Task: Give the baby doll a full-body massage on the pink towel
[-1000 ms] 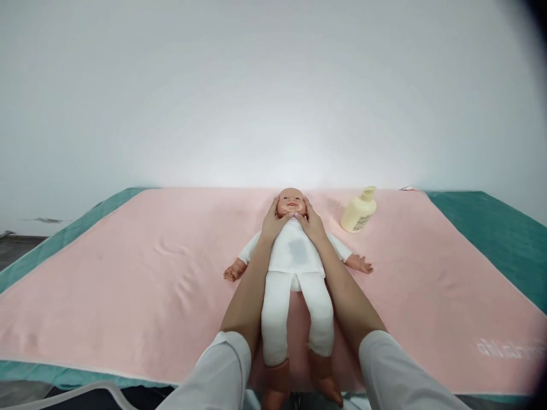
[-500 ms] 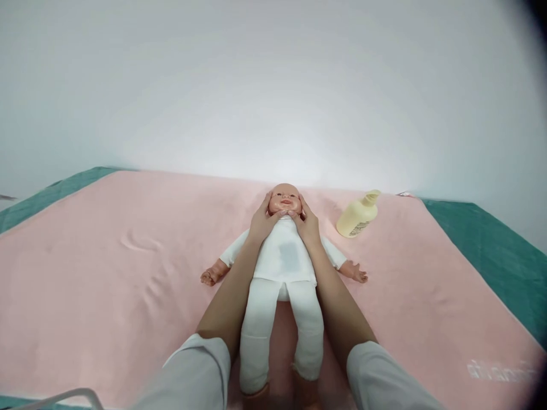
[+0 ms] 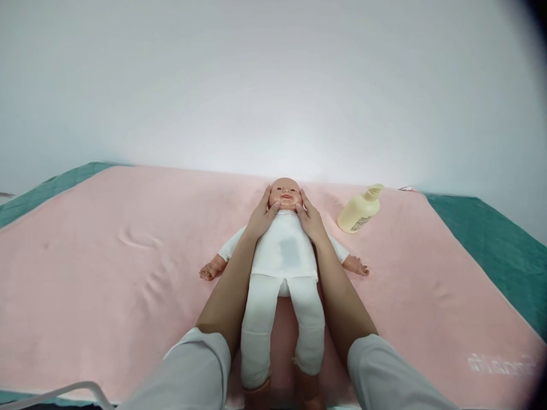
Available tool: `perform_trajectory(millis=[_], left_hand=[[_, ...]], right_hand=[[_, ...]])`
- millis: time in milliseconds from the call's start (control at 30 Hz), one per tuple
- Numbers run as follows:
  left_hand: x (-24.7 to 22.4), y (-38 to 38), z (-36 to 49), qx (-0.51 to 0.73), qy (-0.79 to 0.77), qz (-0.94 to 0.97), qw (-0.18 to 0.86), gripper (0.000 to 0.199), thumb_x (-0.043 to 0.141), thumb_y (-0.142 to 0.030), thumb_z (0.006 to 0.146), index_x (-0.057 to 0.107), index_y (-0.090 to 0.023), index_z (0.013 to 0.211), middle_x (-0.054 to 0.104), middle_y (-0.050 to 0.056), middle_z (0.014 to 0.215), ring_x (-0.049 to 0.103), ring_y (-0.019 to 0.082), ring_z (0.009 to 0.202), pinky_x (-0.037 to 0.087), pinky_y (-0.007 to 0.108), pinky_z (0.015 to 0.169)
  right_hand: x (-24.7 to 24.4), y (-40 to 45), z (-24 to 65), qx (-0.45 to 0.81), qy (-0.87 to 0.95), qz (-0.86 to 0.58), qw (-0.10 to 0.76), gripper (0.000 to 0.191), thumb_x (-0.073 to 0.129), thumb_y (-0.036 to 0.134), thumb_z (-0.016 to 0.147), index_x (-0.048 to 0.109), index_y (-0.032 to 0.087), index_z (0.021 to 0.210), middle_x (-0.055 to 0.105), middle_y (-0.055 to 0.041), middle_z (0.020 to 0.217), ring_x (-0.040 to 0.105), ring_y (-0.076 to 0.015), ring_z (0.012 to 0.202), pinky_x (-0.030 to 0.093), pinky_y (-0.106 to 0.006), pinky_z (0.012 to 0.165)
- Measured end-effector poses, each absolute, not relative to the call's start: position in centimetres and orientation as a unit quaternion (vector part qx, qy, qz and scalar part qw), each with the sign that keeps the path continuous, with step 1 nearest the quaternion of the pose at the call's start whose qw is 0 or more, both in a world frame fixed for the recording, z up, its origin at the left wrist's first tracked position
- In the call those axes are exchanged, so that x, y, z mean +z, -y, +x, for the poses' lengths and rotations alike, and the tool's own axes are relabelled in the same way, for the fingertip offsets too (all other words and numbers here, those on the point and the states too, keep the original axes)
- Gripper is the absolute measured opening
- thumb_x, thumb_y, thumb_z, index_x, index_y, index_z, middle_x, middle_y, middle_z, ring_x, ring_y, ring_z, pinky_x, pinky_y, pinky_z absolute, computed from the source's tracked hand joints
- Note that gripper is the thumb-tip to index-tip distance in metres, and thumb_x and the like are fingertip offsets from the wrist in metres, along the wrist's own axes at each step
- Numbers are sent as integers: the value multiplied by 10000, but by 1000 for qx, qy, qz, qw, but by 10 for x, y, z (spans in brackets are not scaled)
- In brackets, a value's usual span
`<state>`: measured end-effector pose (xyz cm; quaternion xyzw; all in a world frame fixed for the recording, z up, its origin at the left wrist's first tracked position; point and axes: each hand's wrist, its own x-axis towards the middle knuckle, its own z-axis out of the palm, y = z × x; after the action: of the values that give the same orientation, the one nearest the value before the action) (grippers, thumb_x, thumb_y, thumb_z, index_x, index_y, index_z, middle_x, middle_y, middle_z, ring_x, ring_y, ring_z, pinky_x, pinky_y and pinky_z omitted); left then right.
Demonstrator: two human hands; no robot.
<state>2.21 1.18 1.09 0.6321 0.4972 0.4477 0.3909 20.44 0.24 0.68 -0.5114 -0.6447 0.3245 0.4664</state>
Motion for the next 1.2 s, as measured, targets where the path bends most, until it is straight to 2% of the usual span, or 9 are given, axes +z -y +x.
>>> perform_trajectory(millis=[233,433,500,600,700,867,933,1100,1200], left_hand=[[15,-11,22,433,-496,641,394,733,446,-496,959,171,-223,1581,204,17,1647,206,198,1521,148,335,1247],[15,-10,23,434,-502,638,390,704,402,-522,970,198,-228,1576,213,13,1645,209,187,1520,151,321,1246],[16,-10,24,440,-502,638,384,705,406,-536,965,223,-221,1569,224,23,1643,200,185,1523,151,313,1246],[14,-11,26,451,-499,632,385,747,477,-554,934,256,-209,1558,260,47,1633,237,207,1514,184,316,1240],[11,-12,27,471,-480,623,400,812,586,-545,877,271,-218,1551,323,64,1608,340,242,1472,263,341,1218],[7,-13,29,487,-480,609,402,902,700,-486,799,290,-180,1541,415,117,1552,443,274,1406,351,379,1176],[8,-12,29,485,-494,599,402,912,727,-471,774,312,-180,1533,452,121,1526,467,283,1386,375,391,1161],[7,-11,28,493,-503,587,399,844,714,-443,787,355,-219,1517,482,97,1508,496,283,1363,397,412,1146],[4,-13,27,498,-492,592,400,823,694,-446,803,353,-235,1521,468,77,1522,463,278,1392,367,408,1169]], right_hand=[[6,-3,210,337,656,-499,455,741,369,594,956,222,199,1566,346,-37,1594,366,-215,1467,284,-410,1230],[8,0,206,328,652,-517,447,762,358,647,940,229,231,1565,426,-38,1555,429,-242,1428,318,-442,1212],[8,0,202,316,641,-532,455,822,430,673,901,250,217,1561,499,-70,1501,528,-278,1341,392,-457,1164],[6,1,195,298,623,-550,470,892,560,660,837,276,211,1554,648,-94,1321,670,-296,1098,515,-482,1029],[5,0,192,295,615,-559,471,877,607,629,815,319,225,1538,709,-82,1186,694,-279,972,554,-483,954],[2,-2,192,296,613,-551,483,846,607,621,812,356,229,1519,573,-88,1424,625,-302,1182,506,-472,1033],[1,-3,192,294,615,-548,485,848,609,624,810,364,218,1514,542,-96,1457,603,-307,1224,492,-465,1054],[3,-2,192,292,616,-546,488,820,602,616,823,380,221,1506,585,-94,1412,653,-289,1128,516,-454,1027],[3,-1,193,293,617,-543,488,802,586,616,836,386,222,1504,595,-88,1403,664,-281,1101,525,-462,1020]])
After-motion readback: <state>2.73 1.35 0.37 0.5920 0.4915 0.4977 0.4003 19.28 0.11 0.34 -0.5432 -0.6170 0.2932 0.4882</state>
